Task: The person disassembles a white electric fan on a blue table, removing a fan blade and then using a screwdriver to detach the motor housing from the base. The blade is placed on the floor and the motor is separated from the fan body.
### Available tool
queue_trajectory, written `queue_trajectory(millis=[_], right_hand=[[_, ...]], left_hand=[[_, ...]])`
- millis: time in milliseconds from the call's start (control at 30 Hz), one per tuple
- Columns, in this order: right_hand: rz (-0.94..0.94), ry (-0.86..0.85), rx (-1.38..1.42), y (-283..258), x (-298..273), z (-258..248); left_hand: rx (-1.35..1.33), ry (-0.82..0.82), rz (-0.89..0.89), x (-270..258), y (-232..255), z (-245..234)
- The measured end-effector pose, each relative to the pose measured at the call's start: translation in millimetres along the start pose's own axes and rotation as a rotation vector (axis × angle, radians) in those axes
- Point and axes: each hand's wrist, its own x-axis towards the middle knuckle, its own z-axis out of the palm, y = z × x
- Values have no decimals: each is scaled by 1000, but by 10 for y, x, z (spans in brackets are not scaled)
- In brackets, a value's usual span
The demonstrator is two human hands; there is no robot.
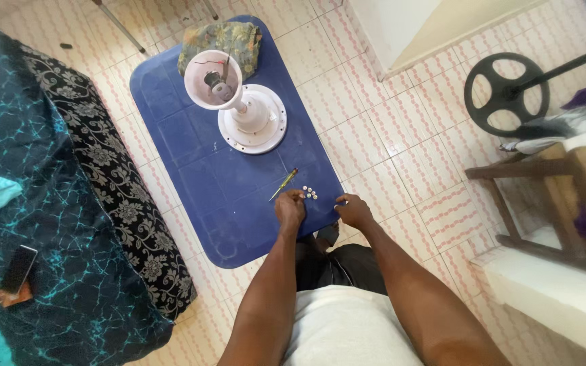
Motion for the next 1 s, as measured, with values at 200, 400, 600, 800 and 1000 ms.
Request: queue_trajectory(millis=[200, 400, 600, 800, 1000], right_hand=[[-12, 16, -1, -21, -25, -27], [27, 18, 16, 10, -17, -71], [-27, 30, 77, 53, 15, -2], [-54, 35, 116, 11, 126, 188], [-149, -56, 230, -266, 74, 564]], left_hand=[[87, 6, 2, -7, 155, -53], [22, 9, -57, -2, 207, -89], [18, 83, 117, -10, 163, -226], [-21, -104, 60, -196, 265, -564], [-63, -83, 101, -462, 271, -697]])
